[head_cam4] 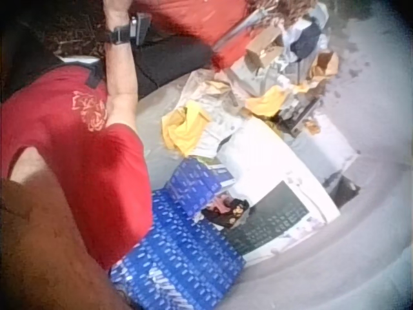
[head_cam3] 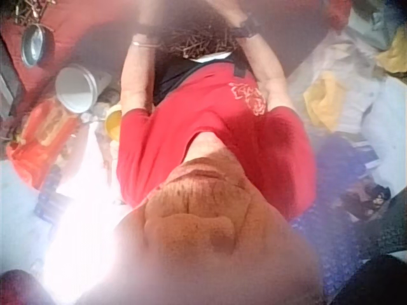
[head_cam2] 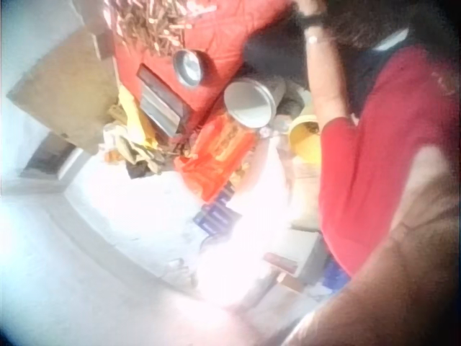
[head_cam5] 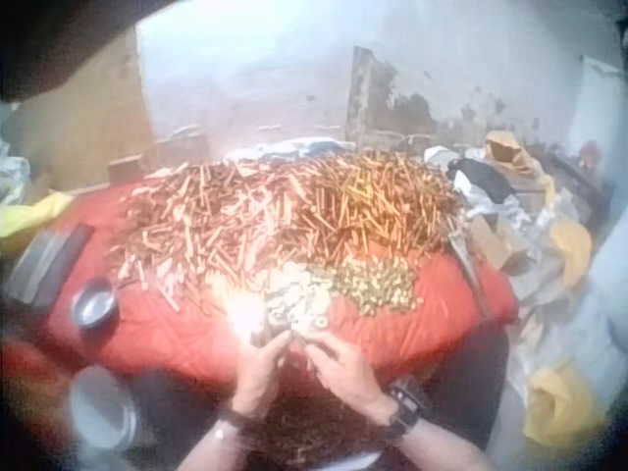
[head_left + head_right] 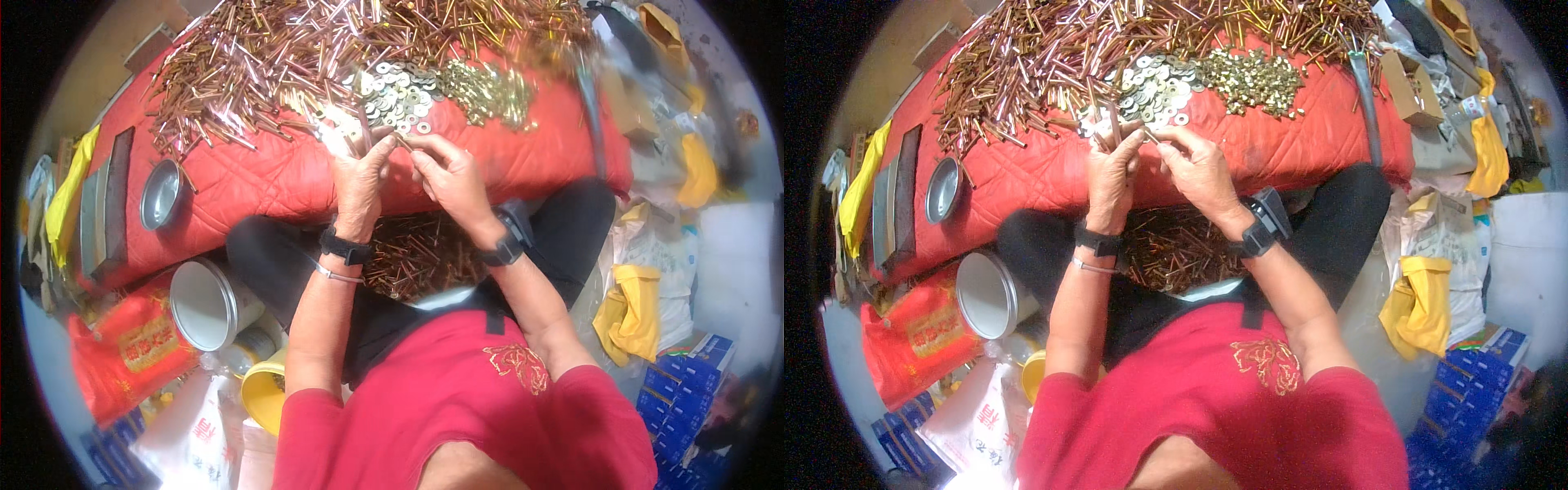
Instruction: The recorder is assembling metal pins by sliding washers onto them and sorting them into groups.
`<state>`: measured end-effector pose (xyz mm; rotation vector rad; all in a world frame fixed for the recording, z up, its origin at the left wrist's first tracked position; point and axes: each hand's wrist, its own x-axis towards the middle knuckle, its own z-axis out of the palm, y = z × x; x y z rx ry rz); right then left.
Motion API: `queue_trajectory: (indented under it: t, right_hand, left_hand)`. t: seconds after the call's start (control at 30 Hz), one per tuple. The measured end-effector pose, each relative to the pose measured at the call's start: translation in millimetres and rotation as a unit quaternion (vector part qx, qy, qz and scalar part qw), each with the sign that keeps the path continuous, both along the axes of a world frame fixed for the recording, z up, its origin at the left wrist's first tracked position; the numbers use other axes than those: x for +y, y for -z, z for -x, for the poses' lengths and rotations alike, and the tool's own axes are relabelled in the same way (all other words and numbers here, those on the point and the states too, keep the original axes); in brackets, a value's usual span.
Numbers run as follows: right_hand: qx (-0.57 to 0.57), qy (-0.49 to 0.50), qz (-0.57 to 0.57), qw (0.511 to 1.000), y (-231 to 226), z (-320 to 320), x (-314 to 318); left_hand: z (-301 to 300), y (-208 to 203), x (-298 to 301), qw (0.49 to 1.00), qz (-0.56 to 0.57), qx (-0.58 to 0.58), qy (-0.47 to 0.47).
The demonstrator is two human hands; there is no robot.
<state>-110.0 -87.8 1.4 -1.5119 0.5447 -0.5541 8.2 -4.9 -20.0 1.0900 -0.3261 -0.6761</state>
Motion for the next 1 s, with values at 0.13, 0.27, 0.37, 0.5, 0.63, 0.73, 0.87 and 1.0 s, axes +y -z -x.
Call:
queue_trajectory:
  t: [0.13,0.27,0.37,0.5,0.63,0.73,0.87,1.0]
  right_hand:
    - [-0.026,0.017,0.152,0.988,8,-3,1]
    - [-0.024,0.03,0.237,0.971,1,-2,-3]
    - [-0.034,0.046,0.3,0.952,2,-3,-7]
    - [-0.004,0.037,0.201,0.979,-1,-2,-4]
    - [-0.011,0.071,0.13,0.989,4,-8,3]
    - [-0.038,0.04,0.031,0.998,4,-10,1]
    - [-0.084,-0.007,-0.14,0.987,3,-7,-11]
    - [-0.082,-0.008,-0.155,0.984,4,0,-21]
  left_hand:
    - [0,2,3,0.999,0.019,0.035,0.01]
    - [0,-1,4,0.997,0.017,0.074,0.024]
    - [3,-4,2,0.997,0.005,0.065,0.037]
    - [5,-2,2,0.999,-0.012,0.017,0.032]
    - [13,-4,1,1.0,0.007,0.0,0.015]
    - [21,-6,-2,1.0,0.002,0.001,-0.003]
    - [25,1,-2,0.997,0.014,-0.076,0.032]
    - [26,-7,0,0.995,-0.027,-0.031,0.086]
